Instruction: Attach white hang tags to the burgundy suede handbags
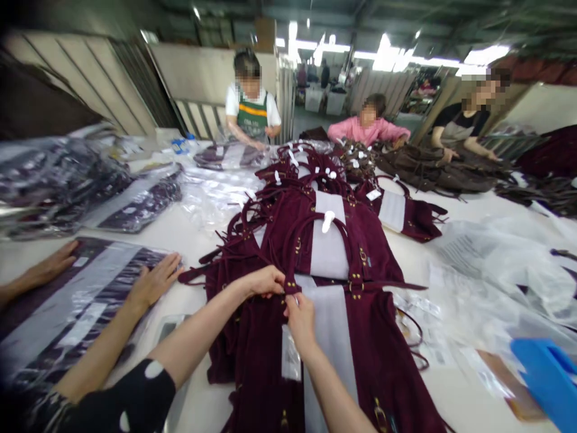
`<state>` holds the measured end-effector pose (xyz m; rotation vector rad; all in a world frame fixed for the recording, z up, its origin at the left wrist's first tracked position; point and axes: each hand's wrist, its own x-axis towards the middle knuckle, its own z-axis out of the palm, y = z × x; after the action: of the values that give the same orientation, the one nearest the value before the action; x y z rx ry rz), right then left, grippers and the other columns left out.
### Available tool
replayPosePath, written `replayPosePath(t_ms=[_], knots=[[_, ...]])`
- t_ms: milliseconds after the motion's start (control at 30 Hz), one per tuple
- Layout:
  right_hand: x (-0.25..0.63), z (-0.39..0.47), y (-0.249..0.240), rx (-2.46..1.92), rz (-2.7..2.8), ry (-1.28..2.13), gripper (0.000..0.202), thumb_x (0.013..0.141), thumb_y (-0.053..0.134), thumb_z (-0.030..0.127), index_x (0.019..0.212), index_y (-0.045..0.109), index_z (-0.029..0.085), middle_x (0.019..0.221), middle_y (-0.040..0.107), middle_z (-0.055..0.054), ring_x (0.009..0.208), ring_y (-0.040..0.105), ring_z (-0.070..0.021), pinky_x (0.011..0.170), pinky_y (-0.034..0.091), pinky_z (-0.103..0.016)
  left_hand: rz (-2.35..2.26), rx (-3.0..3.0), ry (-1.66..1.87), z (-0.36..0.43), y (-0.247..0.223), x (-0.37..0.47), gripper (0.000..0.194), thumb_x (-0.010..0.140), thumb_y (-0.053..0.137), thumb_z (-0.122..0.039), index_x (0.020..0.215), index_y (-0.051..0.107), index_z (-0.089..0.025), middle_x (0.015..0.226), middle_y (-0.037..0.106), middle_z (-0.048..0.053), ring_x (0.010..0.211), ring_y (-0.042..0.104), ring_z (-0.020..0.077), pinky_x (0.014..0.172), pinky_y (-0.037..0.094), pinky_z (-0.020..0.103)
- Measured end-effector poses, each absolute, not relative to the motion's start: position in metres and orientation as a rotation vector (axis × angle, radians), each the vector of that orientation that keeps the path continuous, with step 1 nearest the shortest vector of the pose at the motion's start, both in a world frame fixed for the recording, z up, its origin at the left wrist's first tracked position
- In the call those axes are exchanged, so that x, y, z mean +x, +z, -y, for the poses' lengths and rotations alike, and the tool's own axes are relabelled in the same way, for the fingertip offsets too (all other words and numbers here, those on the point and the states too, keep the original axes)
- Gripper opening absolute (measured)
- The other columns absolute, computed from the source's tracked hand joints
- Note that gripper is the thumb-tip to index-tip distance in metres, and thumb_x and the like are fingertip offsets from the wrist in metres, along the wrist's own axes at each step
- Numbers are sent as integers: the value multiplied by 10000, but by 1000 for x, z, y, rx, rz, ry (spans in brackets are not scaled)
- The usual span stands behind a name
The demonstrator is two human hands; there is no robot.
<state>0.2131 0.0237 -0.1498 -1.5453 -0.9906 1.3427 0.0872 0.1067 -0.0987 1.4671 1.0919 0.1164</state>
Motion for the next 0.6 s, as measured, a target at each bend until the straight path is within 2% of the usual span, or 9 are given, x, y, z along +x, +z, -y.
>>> replayPosePath(t_ms=[200,367,500,600], knots=[[209,-29,-160,-1511,850,1396,322,600,534,506,525,455,203,406,417,34,315,314,-81,342,220,-222,-1247,1675,96,-108,-104,92,128,577,547,-55,651,619,-130,463,444,-65,410,391,76,414,333,192],[217,-28,-155,-1486,950,1443,350,646,502,527,584,493,183,452,483,14,320,343,-80,354,246,-220,-1338,1850,185,-98,-101,93,123,594,534,-45,524,525,-146,496,436,-39,516,431,108,546,373,224],[222,-24,-148,-1502,1159,1353,295,709,515,443,745,560,154,561,539,0,409,468,-105,424,355,-231,-1412,1853,343,-89,-96,81,141,704,468,-95,579,479,-160,654,479,9,646,474,133,674,391,256],[221,-19,-146,-1551,1243,1210,290,736,517,338,960,546,157,792,590,-40,549,557,-132,535,459,-274,-1421,1785,417,-85,-99,69,114,727,448,-119,623,462,-163,683,476,4,642,464,117,639,381,233]])
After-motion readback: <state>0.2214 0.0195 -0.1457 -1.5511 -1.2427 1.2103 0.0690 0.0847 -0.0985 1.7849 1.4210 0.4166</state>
